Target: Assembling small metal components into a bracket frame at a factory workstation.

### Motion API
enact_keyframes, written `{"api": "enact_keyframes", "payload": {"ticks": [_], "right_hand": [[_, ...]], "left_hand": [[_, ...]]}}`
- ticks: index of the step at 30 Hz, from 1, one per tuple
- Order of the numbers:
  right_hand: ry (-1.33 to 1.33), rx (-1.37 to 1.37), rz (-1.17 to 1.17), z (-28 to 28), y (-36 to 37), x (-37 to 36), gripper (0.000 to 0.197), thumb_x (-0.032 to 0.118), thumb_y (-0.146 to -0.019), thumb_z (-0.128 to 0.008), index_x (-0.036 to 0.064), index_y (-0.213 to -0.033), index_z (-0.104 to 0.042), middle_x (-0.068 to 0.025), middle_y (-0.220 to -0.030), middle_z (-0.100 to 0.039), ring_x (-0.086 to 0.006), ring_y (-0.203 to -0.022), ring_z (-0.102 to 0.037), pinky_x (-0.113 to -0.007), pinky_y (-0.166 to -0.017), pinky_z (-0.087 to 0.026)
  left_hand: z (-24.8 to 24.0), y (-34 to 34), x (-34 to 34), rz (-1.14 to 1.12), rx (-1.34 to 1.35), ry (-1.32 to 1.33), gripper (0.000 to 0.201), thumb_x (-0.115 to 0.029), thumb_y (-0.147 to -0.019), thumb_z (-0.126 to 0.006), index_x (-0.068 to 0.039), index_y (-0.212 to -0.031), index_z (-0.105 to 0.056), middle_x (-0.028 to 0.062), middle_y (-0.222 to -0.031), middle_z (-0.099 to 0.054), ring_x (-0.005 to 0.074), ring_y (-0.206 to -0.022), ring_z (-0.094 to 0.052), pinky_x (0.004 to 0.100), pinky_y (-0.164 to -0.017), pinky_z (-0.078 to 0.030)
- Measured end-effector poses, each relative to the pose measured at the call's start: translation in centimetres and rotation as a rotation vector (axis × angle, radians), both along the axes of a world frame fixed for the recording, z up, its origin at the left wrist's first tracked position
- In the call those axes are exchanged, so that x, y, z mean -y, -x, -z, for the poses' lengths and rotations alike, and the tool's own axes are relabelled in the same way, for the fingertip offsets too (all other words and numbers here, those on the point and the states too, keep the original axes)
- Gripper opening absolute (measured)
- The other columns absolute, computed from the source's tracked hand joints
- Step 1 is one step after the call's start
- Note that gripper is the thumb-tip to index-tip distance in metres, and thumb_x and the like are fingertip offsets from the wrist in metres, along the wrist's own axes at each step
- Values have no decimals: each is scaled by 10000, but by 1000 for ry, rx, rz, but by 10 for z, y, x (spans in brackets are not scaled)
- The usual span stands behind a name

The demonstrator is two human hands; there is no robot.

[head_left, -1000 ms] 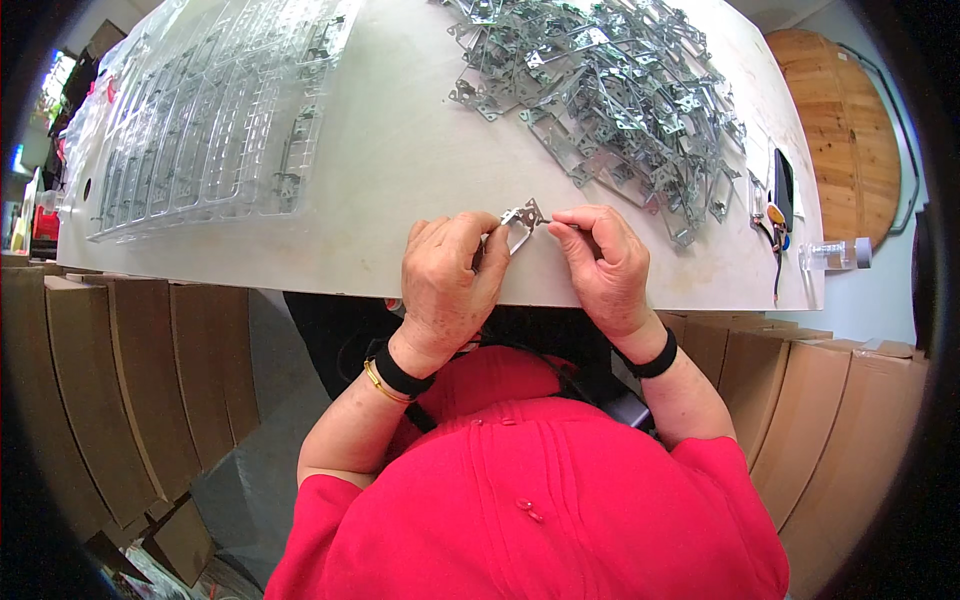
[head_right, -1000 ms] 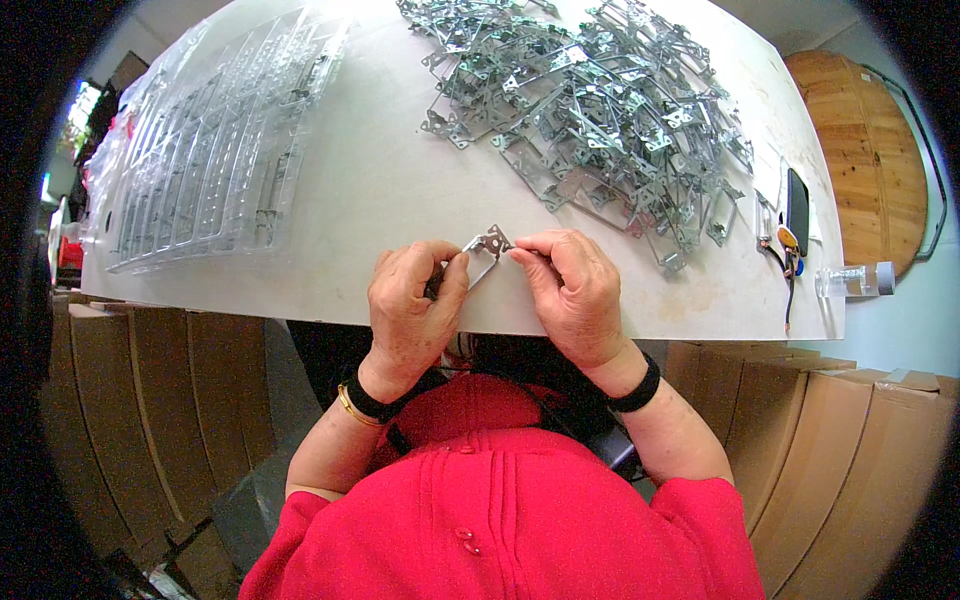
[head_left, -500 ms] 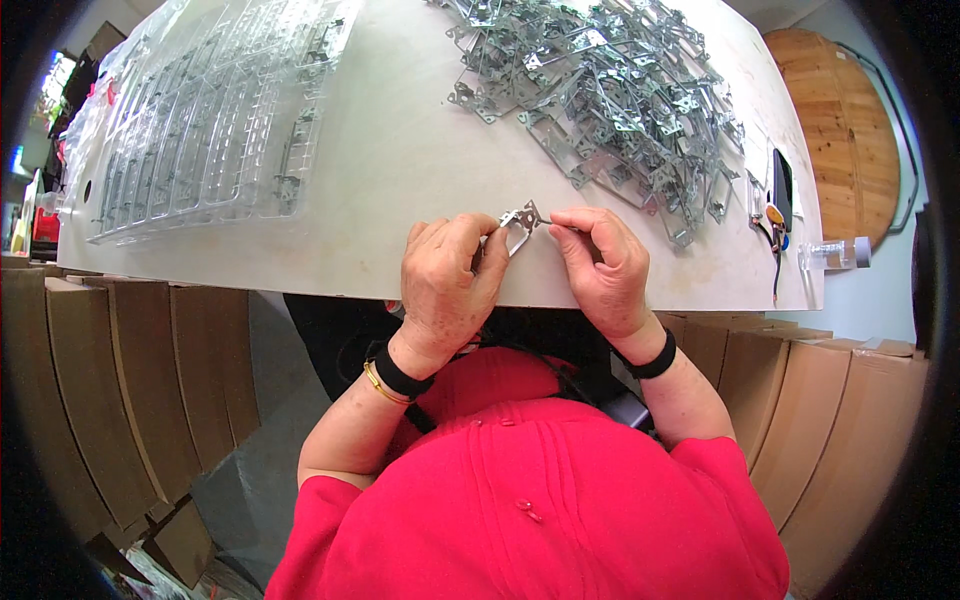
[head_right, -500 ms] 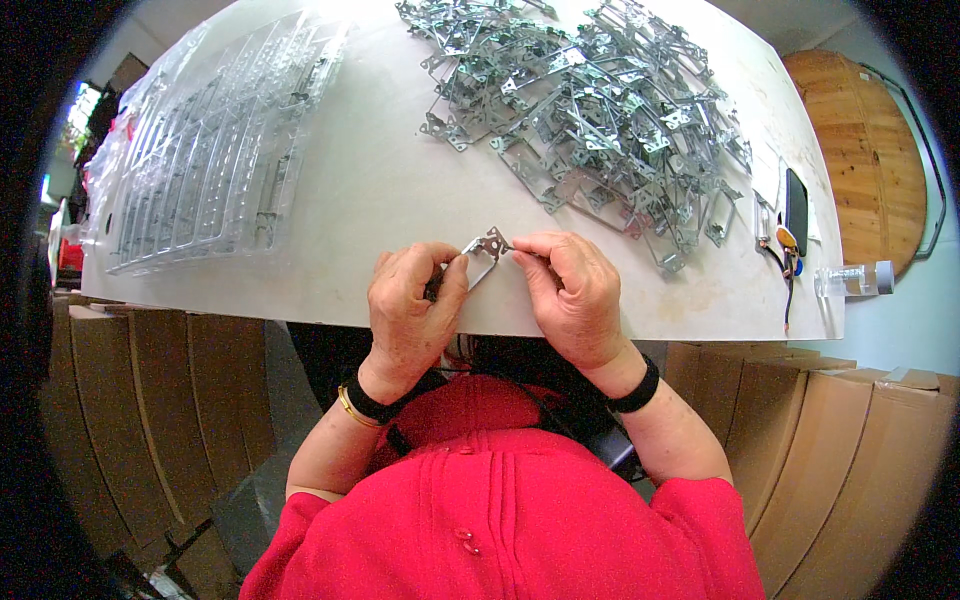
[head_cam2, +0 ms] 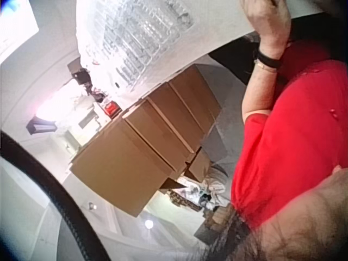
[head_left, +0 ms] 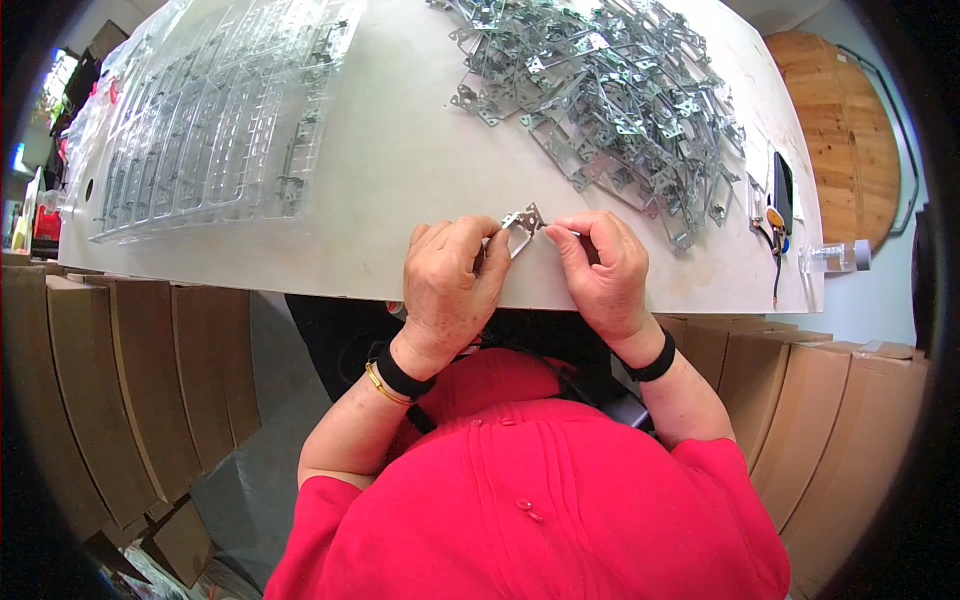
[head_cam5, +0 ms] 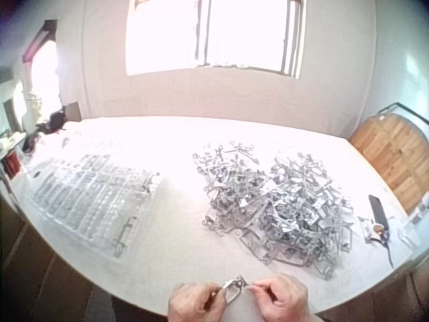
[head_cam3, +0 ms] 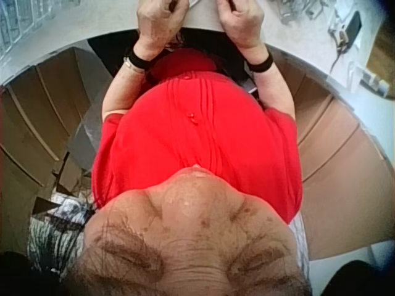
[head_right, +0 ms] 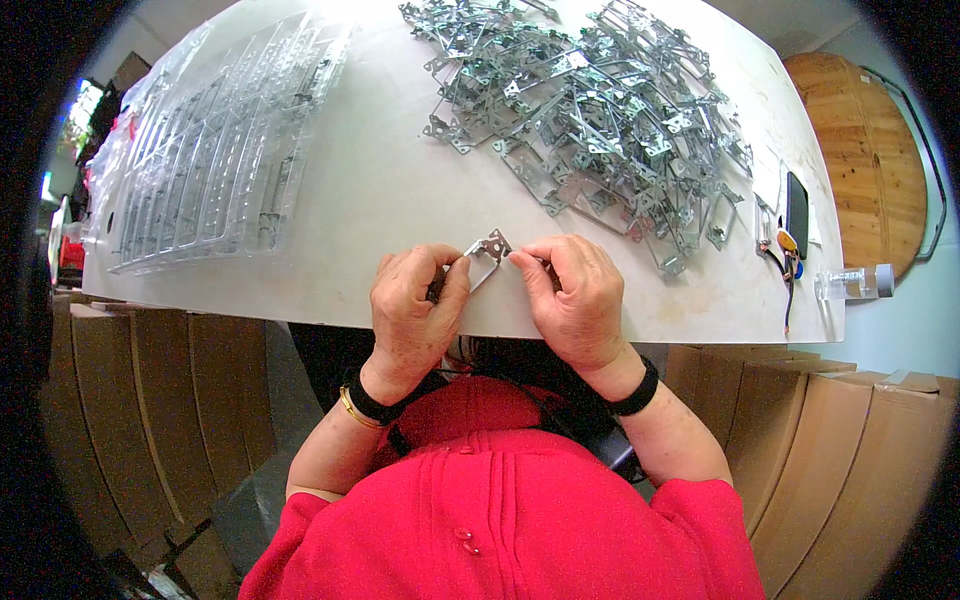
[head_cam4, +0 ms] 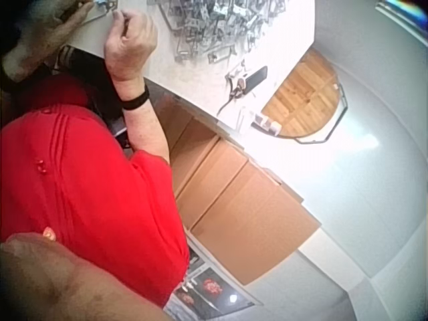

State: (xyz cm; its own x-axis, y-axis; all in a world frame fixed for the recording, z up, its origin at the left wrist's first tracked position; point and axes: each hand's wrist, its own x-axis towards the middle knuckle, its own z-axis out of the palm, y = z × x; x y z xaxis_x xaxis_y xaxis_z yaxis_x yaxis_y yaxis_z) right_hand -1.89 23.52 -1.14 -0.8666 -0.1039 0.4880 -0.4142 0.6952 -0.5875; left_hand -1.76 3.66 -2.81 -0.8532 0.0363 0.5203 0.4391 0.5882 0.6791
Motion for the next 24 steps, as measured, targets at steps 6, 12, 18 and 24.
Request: {"api": "enact_keyframes", "payload": {"ticks": [6,12,18,24], "right_hand": [[-79,-3,-6,-1,2,-1,146,113,-896,-820,68,-944,-689,-101,-855,-696,-329,-785,-666,-425,-717,-516],[-15,-40,-23,2,2,1,156,133,-907,-812,66,-930,-673,-103,-835,-671,-334,-774,-645,-438,-706,-503],[-68,-4,-1,1,2,-1,147,113,-890,-818,67,-941,-688,-104,-847,-673,-333,-781,-645,-438,-714,-506],[-20,-18,-16,1,1,0,182,173,-908,-823,72,-908,-671,-101,-825,-662,-333,-772,-636,-437,-702,-498]], "left_hand": [[0,0,0,7,-2,-9,104,-42,-883,-785,-84,-912,-694,42,-737,-644,222,-648,-599,370,-683,-438],[1,0,1,2,-2,10,105,-47,-884,-788,-84,-915,-695,42,-733,-640,220,-645,-598,369,-684,-439],[0,0,0,4,-4,12,107,-53,-888,-790,-86,-915,-691,40,-732,-639,223,-646,-599,370,-683,-439],[1,0,0,4,-10,13,104,-48,-887,-786,-85,-912,-692,44,-736,-640,231,-649,-600,372,-683,-440]]}}
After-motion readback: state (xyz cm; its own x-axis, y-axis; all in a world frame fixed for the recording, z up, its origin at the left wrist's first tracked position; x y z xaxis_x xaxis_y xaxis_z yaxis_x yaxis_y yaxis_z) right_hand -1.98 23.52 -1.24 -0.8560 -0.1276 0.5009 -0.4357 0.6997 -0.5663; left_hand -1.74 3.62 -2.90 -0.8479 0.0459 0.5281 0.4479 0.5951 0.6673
